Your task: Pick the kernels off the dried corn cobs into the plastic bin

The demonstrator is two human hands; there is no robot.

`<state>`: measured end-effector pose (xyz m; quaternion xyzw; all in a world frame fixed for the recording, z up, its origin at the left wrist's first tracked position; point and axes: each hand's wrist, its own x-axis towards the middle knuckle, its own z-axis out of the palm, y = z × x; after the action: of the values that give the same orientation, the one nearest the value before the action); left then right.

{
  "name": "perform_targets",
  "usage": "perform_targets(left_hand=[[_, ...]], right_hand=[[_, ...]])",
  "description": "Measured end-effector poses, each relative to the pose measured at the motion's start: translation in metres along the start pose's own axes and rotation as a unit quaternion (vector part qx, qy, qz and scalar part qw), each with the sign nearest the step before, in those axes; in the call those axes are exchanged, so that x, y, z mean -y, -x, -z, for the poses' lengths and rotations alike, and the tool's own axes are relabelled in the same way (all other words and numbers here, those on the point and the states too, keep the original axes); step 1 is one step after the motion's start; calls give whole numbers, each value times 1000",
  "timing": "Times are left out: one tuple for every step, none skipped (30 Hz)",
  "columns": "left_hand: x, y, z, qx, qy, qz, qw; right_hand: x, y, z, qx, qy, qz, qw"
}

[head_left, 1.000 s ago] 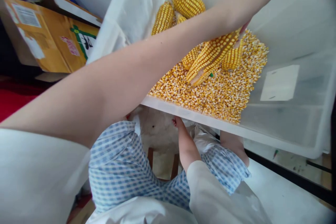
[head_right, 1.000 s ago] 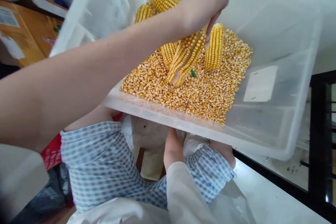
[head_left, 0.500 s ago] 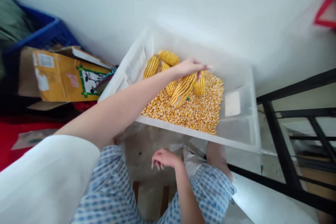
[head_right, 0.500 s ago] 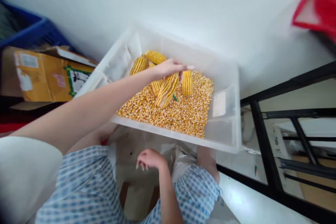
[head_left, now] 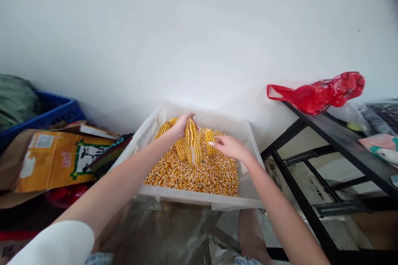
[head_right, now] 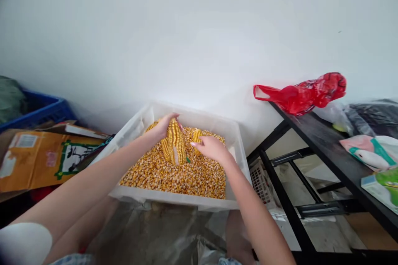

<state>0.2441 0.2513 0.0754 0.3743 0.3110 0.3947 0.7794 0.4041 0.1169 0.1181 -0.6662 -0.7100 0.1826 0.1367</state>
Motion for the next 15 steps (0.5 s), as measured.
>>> perform_targets(left_hand=[[-7, 0, 1, 0, 28, 0, 1000], [-13, 1, 1, 4, 45, -4, 999], [-17, 2, 1, 11, 55, -10, 998], [-19, 3, 1, 14, 66, -17, 998], [-20, 4, 0, 13, 71, -22, 997], [-19, 4, -1, 8, 71, -24, 997], [-18, 5, -2, 1, 67, -26, 997], [-15, 6, -3, -7, 60, -28, 998], [-12, 6, -4, -15, 52, -29, 998], [-9, 6, -5, -21, 42, -31, 998], [-6, 6, -5, -25, 32, -34, 999], [-3, 5, -6, -27, 24, -37, 999], [-1, 4, -6, -29, 17, -39, 999], [1, 3, -5, -30, 12, -41, 999], [2, 2, -6, -31, 10, -40, 999]], right_hand=[[-3, -17, -7, 23, -71, 25, 997], [-4, -30, -15, 47, -157, 50, 985], [-3, -39, -24, 74, -238, 72, 966], [-1, -46, -34, 95, -309, 85, 943], [2, -50, -44, 105, -368, 92, 919], [5, -52, -53, 101, -417, 97, 898], [8, -53, -62, 87, -452, 99, 882], [10, -52, -69, 68, -475, 101, 871], [11, -51, -74, 50, -488, 103, 865], [11, -50, -79, 34, -492, 103, 864], [11, -49, -82, 21, -490, 102, 866], [10, -47, -84, 11, -485, 98, 869], [10, -46, -85, 2, -479, 94, 873], [9, -45, -86, -8, -472, 89, 877], [9, -44, -87, -18, -465, 86, 881]])
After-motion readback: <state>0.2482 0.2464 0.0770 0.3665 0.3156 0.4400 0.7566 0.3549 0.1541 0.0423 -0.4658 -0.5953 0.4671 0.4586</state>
